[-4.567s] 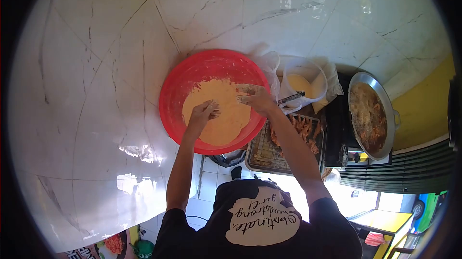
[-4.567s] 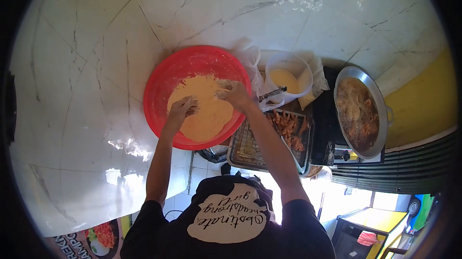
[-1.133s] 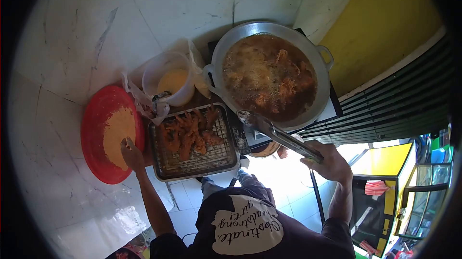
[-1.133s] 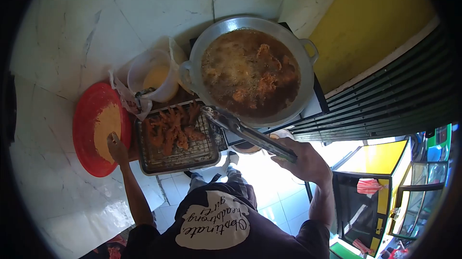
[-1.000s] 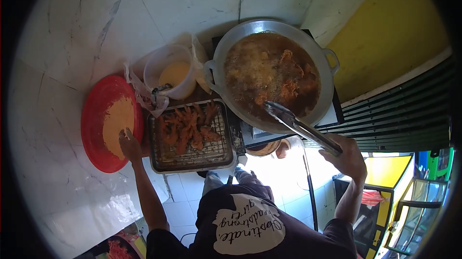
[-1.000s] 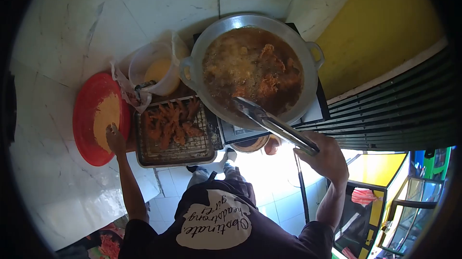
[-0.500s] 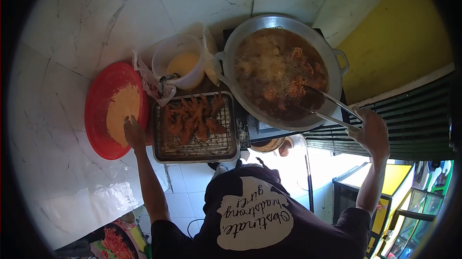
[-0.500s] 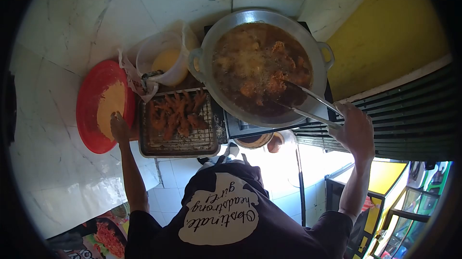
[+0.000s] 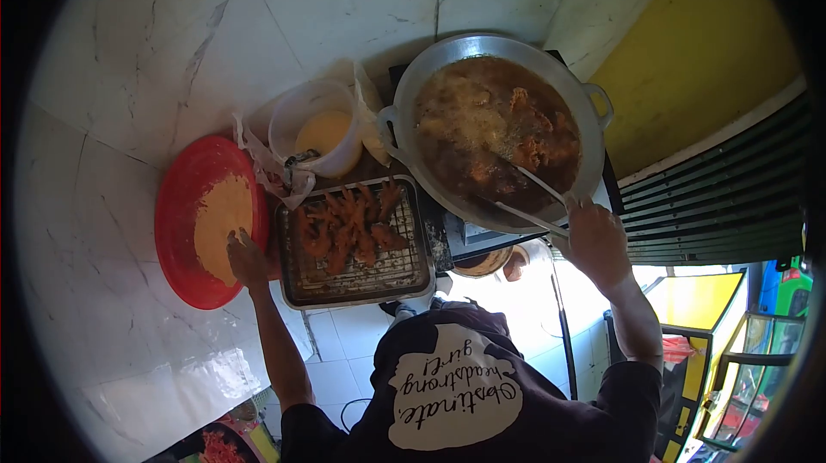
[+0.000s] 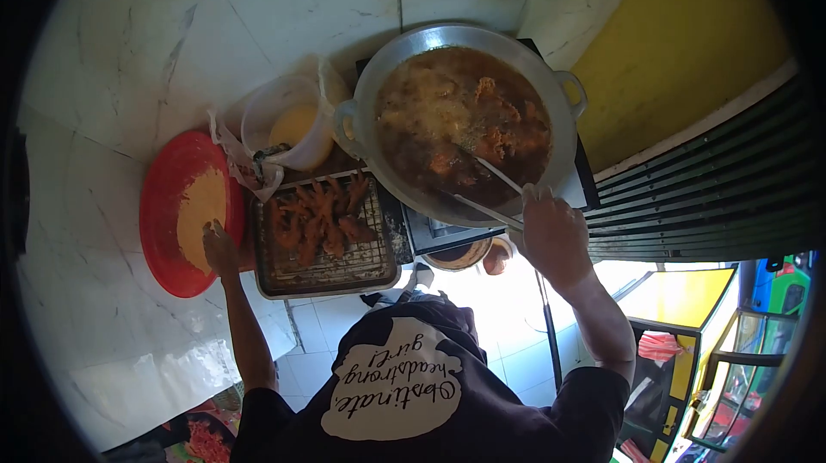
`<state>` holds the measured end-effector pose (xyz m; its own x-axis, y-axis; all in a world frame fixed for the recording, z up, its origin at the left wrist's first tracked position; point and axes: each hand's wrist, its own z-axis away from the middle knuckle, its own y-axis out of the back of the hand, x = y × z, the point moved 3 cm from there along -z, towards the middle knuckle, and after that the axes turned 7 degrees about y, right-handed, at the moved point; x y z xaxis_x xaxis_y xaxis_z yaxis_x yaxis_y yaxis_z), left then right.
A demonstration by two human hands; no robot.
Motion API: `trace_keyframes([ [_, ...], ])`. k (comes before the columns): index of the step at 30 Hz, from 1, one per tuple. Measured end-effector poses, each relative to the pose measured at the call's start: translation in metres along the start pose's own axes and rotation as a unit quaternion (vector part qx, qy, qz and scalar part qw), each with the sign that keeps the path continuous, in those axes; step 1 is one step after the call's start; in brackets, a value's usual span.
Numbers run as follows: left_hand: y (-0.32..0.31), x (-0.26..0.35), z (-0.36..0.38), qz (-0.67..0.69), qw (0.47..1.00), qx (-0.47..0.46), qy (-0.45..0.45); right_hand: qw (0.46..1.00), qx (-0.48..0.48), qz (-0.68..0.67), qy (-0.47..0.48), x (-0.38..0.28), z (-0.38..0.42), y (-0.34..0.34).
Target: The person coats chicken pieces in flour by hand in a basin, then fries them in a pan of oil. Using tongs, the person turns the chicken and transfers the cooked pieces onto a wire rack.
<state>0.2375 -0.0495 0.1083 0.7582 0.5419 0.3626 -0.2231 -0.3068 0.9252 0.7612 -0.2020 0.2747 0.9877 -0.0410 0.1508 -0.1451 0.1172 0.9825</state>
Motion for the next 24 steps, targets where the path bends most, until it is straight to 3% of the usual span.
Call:
trace_keyframes([
  [2, -0.003, -0.003, -0.001, 0.002, 1.0, 0.002, -0.001, 0.995, 0.048, 0.08, 0.039, -0.004, -0.003, 0.003],
  [9, 0.001, -0.001, 0.001, 0.005, 1.0, 0.001, -0.011, 0.997, 0.057, 0.053, 0.028, 0.002, -0.001, 0.008],
  [14, -0.002, -0.003, -0.001, 0.006, 1.0, -0.002, -0.013, 0.999, -0.032, -0.012, 0.006, 0.007, 0.007, 0.02],
  [18, -0.003, -0.005, -0.002, 0.009, 1.0, 0.004, -0.022, 0.999, -0.03, -0.039, 0.018, 0.019, 0.009, 0.021],
  [20, -0.002, -0.004, -0.001, 0.007, 1.0, 0.0, -0.023, 0.971, -0.146, -0.186, -0.031, 0.028, 0.005, 0.015],
  [21, -0.002, -0.003, 0.0, 0.006, 1.0, -0.002, -0.022, 0.963, -0.148, -0.22, -0.042, 0.033, 0.004, 0.012],
  [24, -0.003, -0.006, -0.001, 0.014, 1.0, 0.003, -0.027, 0.964, -0.169, -0.191, -0.073, 0.04, 0.004, 0.024],
])
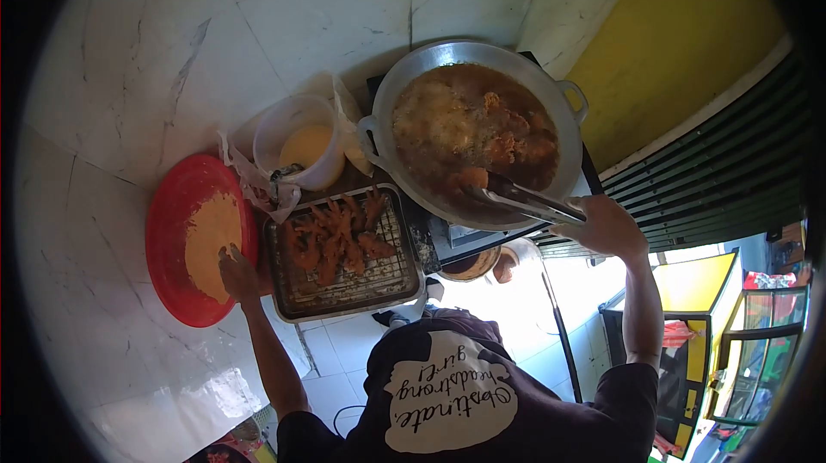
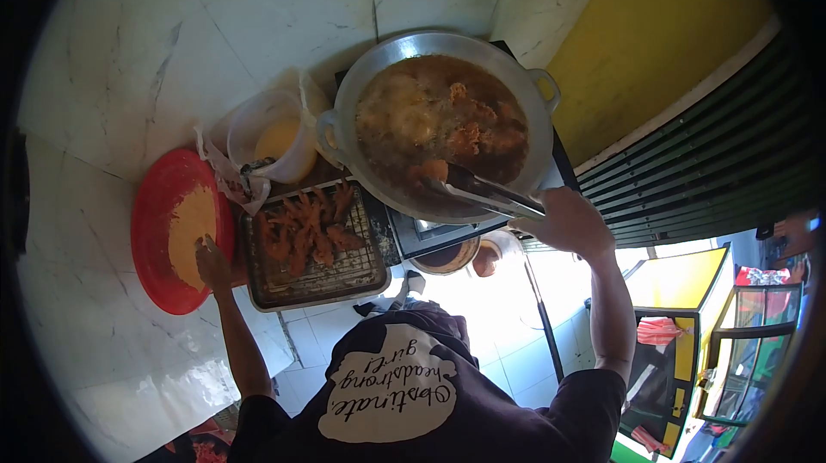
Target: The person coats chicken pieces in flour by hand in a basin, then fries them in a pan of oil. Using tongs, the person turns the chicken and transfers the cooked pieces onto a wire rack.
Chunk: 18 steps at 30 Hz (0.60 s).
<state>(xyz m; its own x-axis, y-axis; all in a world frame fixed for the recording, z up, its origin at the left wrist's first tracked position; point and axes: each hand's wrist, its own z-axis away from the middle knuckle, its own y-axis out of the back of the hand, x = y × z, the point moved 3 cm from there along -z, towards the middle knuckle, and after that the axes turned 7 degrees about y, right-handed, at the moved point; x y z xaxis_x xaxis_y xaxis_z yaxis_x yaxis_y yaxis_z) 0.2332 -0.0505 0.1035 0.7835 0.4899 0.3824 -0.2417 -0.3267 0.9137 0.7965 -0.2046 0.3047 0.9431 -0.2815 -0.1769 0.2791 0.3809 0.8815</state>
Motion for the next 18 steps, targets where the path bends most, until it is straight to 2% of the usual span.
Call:
trace_keyframes([
  [4, 0.0, 0.0, 0.0, -0.004, 1.0, 0.002, 0.001, 0.999, 0.034, 0.018, 0.019, 0.015, 0.009, 0.019],
  [7, 0.001, 0.002, 0.001, -0.004, 1.0, 0.006, 0.003, 0.987, 0.143, 0.068, 0.001, 0.031, 0.015, 0.033],
  [8, 0.001, 0.002, 0.0, -0.002, 1.0, 0.004, 0.004, 0.987, 0.146, 0.069, 0.002, 0.032, 0.015, 0.036],
  [11, 0.001, 0.002, 0.0, -0.001, 1.0, 0.001, 0.007, 0.955, 0.242, 0.167, -0.037, 0.039, 0.009, 0.056],
  [15, 0.0, 0.001, 0.0, -0.002, 1.0, -0.002, 0.007, 0.951, 0.238, 0.19, -0.052, 0.053, -0.027, 0.064],
  [18, -0.002, -0.001, 0.0, -0.01, 1.0, 0.001, 0.004, 0.959, 0.189, 0.202, -0.058, 0.048, -0.055, 0.066],
])
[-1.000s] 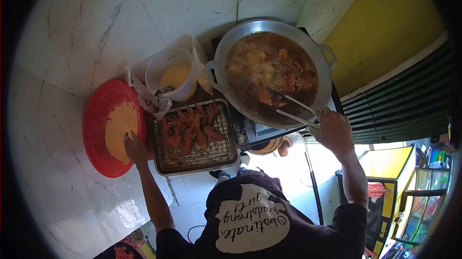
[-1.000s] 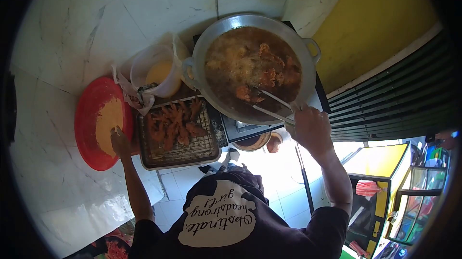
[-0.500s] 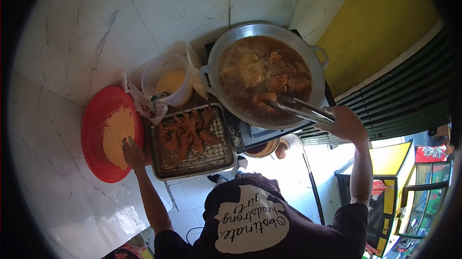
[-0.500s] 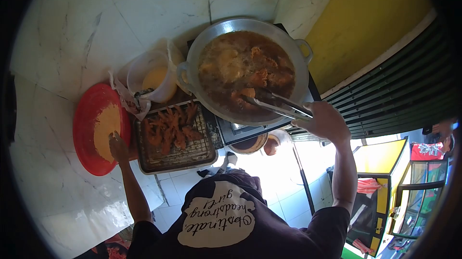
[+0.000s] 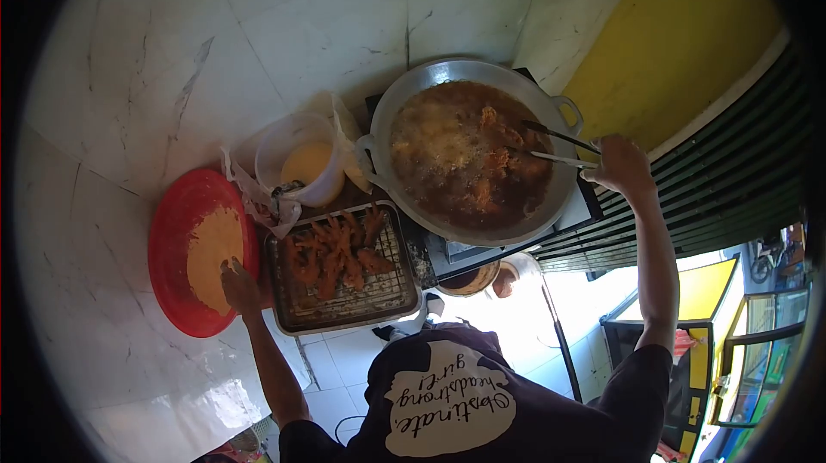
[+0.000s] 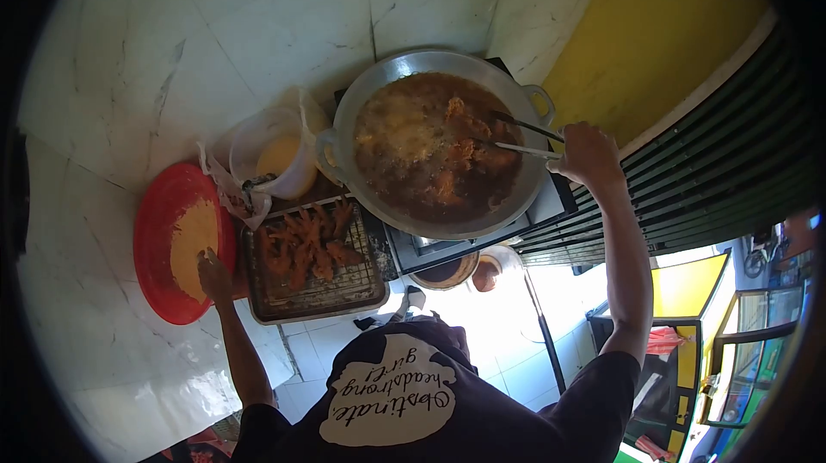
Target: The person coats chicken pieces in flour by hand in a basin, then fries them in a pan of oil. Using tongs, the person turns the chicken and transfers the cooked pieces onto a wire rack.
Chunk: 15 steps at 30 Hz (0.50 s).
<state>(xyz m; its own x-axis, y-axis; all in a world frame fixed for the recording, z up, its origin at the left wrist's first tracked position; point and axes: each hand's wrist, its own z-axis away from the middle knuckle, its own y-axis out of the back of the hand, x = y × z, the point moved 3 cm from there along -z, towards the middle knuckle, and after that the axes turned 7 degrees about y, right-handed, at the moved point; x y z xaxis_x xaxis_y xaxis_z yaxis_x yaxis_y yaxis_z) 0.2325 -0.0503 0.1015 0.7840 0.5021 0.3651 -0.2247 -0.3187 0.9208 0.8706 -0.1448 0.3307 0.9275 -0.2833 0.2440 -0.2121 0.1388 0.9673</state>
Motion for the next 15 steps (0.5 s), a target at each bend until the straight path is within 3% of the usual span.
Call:
trace_keyframes([
  [5, -0.001, -0.001, 0.001, 0.004, 1.0, 0.001, -0.001, 0.998, -0.05, 0.021, 0.015, -0.017, -0.033, -0.012],
  [15, 0.0, 0.001, -0.001, 0.001, 1.0, -0.009, 0.017, 0.997, 0.009, 0.015, 0.071, -0.018, -0.055, -0.048],
])
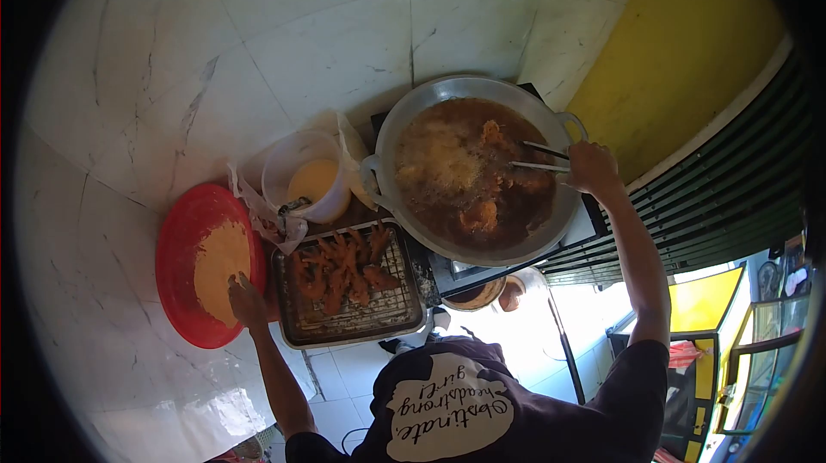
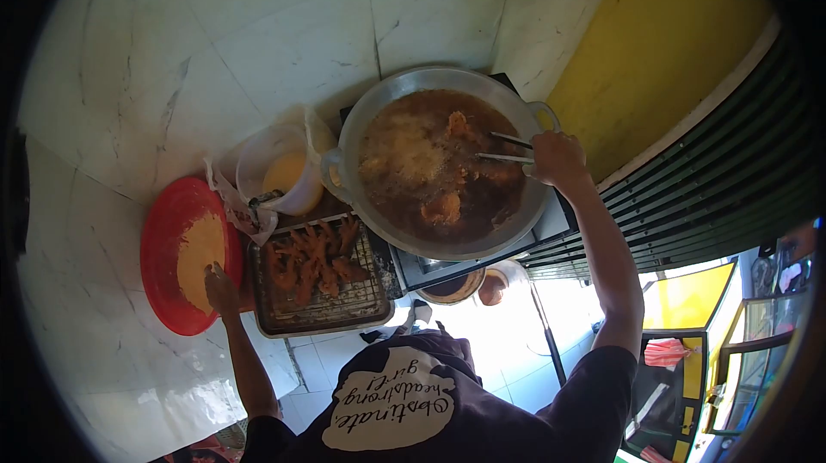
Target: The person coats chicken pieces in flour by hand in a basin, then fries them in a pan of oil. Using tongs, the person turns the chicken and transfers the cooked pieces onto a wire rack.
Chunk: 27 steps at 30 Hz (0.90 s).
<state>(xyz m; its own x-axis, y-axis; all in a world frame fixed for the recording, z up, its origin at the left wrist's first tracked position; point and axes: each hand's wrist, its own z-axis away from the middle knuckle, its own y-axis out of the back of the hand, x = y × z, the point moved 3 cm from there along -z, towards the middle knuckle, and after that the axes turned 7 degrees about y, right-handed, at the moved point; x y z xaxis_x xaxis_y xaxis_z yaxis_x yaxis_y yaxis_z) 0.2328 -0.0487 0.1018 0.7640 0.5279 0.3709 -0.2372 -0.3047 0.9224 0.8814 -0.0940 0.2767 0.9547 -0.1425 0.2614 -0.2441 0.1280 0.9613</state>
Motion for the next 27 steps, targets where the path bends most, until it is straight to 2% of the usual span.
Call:
trace_keyframes([
  [9, 0.004, 0.005, 0.004, 0.005, 1.0, 0.0, 0.0, 1.0, 0.004, 0.015, -0.02, 0.01, 0.036, 0.014],
  [14, 0.003, 0.003, 0.003, -0.001, 1.0, 0.004, -0.01, 0.994, 0.08, 0.077, 0.007, 0.014, 0.051, 0.004],
  [21, 0.001, 0.0, 0.002, -0.002, 1.0, 0.004, -0.014, 0.979, 0.187, 0.061, 0.044, 0.011, 0.073, -0.001],
  [23, 0.001, 0.0, 0.001, 0.0, 1.0, 0.004, -0.015, 0.962, 0.253, 0.052, 0.091, 0.014, 0.076, -0.009],
  [27, -0.002, -0.003, -0.001, 0.003, 1.0, 0.005, -0.017, 0.956, 0.271, 0.05, 0.101, 0.017, 0.08, -0.016],
])
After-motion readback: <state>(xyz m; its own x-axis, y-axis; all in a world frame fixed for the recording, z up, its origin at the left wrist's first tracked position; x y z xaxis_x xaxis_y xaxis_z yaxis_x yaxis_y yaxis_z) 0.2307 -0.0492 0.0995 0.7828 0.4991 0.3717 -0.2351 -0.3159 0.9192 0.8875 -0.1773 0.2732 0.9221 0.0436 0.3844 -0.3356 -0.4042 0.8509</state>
